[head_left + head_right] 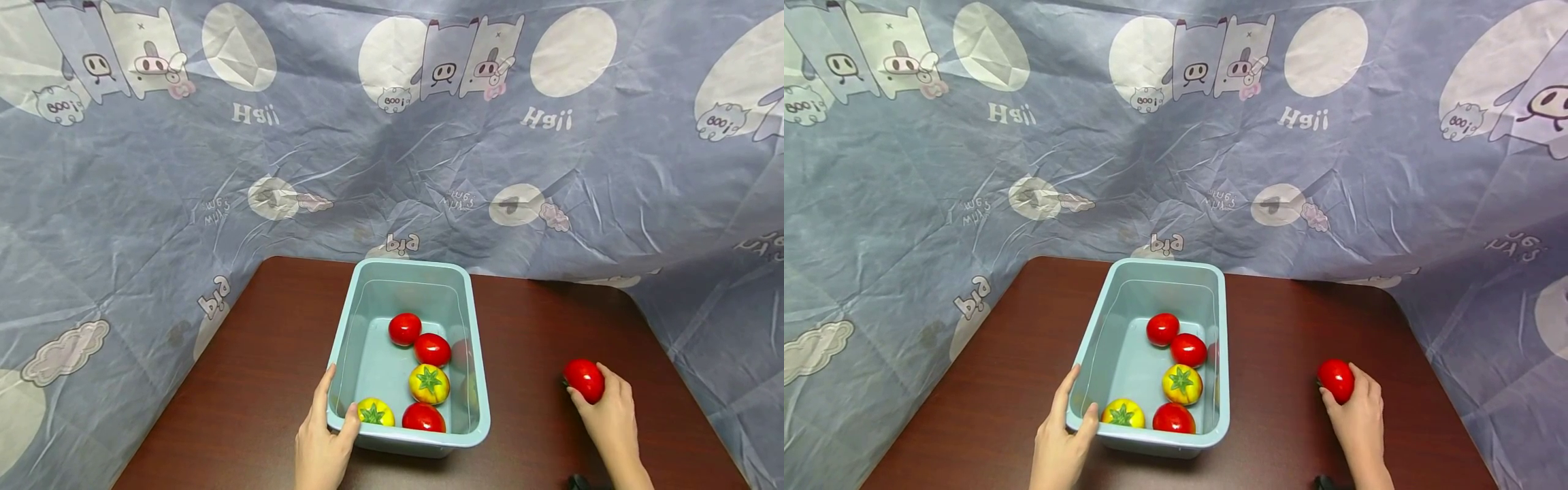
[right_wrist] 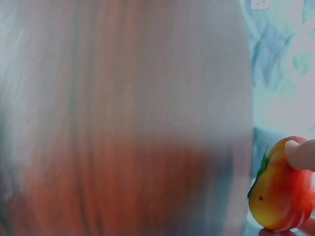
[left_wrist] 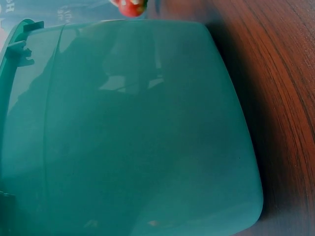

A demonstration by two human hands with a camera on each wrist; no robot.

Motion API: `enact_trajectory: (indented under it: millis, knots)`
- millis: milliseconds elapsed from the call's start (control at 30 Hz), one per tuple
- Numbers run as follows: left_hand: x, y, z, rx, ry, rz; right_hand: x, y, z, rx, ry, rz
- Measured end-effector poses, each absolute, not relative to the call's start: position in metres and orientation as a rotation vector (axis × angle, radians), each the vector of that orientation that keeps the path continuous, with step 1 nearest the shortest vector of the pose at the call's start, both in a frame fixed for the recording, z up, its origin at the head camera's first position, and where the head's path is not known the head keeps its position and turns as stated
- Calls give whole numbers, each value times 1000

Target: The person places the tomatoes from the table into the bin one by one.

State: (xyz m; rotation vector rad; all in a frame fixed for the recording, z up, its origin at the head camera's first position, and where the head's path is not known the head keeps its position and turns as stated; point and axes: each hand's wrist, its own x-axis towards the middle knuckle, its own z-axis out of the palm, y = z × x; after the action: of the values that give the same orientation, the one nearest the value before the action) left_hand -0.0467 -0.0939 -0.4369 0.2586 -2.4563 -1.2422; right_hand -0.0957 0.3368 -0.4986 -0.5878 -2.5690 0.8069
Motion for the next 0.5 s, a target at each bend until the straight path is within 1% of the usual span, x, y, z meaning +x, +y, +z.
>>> enact_trajectory:
  millis: [133,500]
  knots:
    - [-46,-94,-437,259,-2456,-1245,-95,328,-490,-628,-2546,903]
    - [-46,-95,-437,255,-2458,-1251,-95,298,-468,-596,-2485,1152]
